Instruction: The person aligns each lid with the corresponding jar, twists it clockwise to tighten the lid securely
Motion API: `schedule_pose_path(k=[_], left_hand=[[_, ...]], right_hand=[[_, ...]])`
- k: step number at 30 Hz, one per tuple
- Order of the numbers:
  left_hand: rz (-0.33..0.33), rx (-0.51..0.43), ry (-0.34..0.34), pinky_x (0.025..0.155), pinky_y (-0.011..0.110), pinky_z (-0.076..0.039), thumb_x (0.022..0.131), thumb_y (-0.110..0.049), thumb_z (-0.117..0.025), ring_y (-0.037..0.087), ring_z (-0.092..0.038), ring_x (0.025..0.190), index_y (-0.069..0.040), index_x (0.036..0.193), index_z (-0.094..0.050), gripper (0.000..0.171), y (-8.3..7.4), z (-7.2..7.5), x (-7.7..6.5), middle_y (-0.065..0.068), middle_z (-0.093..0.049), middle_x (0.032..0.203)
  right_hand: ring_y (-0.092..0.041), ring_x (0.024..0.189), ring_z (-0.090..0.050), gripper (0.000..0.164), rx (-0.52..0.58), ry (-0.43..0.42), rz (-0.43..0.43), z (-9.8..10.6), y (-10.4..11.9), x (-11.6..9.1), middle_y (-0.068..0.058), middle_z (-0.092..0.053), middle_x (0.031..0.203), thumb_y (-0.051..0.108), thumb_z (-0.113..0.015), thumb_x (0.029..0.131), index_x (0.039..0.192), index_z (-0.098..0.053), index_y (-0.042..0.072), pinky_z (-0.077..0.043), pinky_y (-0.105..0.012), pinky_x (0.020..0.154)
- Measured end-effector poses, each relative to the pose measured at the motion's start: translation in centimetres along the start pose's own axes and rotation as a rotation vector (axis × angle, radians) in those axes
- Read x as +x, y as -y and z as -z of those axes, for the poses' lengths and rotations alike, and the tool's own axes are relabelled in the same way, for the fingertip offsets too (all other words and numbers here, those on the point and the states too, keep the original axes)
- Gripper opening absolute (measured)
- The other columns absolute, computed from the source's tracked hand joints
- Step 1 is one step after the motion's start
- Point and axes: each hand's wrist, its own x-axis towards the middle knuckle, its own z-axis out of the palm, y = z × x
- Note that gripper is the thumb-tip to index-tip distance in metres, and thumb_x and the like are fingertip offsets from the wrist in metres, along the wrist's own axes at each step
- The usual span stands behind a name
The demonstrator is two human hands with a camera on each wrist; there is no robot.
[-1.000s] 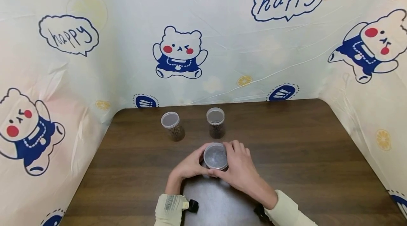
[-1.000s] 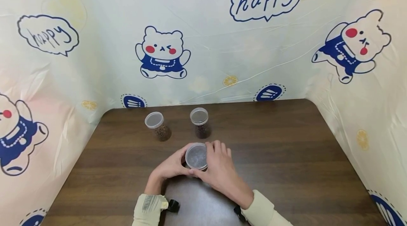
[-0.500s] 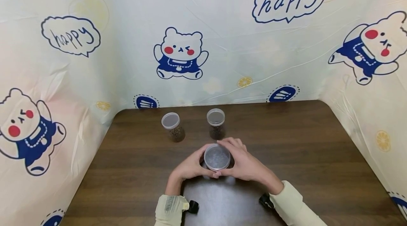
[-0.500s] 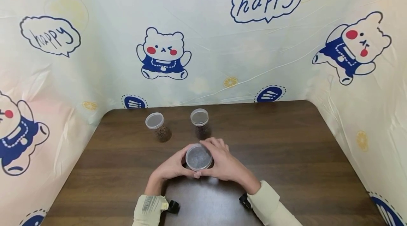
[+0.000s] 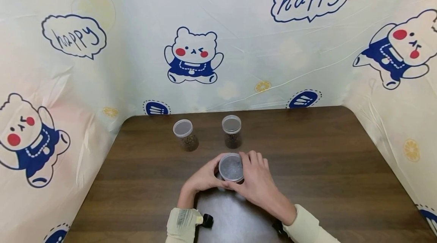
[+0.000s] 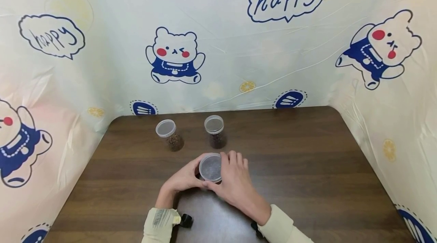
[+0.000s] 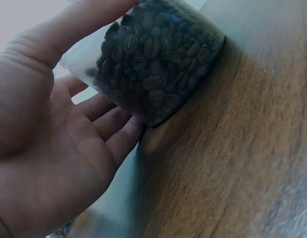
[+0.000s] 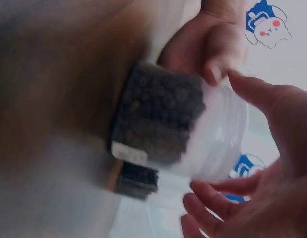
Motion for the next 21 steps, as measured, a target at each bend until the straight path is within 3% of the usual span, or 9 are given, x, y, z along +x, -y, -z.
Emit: schedule_pose_path(k=[7,11,16,21], left_hand=[[0.062,-0.001,-0.006,0.113,0.027,-0.043,0.078,-0.018,-0.095,0.024,-0.056,0.134,-0.026,0.154,-0.046,0.091,-0.4,-0.2,0.1,0.002,-0.058,0.15],[0.095,-0.006,-0.013,0.112,0.029,-0.044,0.077,-0.015,-0.095,0.021,-0.056,0.132,-0.031,0.153,-0.047,0.091,-0.3,-0.3,0.2,-0.001,-0.058,0.149],[0.095,-0.006,-0.014,0.112,0.03,-0.045,0.078,-0.016,-0.094,0.02,-0.056,0.131,-0.032,0.153,-0.046,0.09,-0.4,-0.4,0.2,-0.002,-0.058,0.148],[0.057,0.008,-0.015,0.112,0.026,-0.043,0.079,-0.016,-0.094,0.02,-0.056,0.132,-0.024,0.154,-0.046,0.089,-0.3,-0.2,0.1,0.003,-0.058,0.15]], right_hand=[[-0.033,0.138,-0.044,0.102,0.326,0.247,0.05,1.5,-2.1,1.5,-0.012,-0.051,0.152,0.045,-0.093,0.078,0.158,-0.042,0.008,-0.04,-0.057,0.107],[-0.029,0.138,-0.043,0.098,0.383,0.316,0.101,1.5,-3.3,1.9,-0.008,-0.05,0.154,0.046,-0.092,0.079,0.158,-0.045,0.01,-0.04,-0.057,0.108],[-0.026,0.132,-0.044,0.093,0.346,0.272,0.108,1.3,-3.2,1.8,-0.005,-0.055,0.142,0.044,-0.093,0.078,0.153,-0.052,0.008,-0.041,-0.05,0.106],[-0.027,0.113,-0.049,0.09,0.191,0.114,0.038,0.5,-1.6,1.1,-0.01,-0.059,0.12,0.048,-0.096,0.071,0.139,-0.06,0.001,-0.044,-0.044,0.095]])
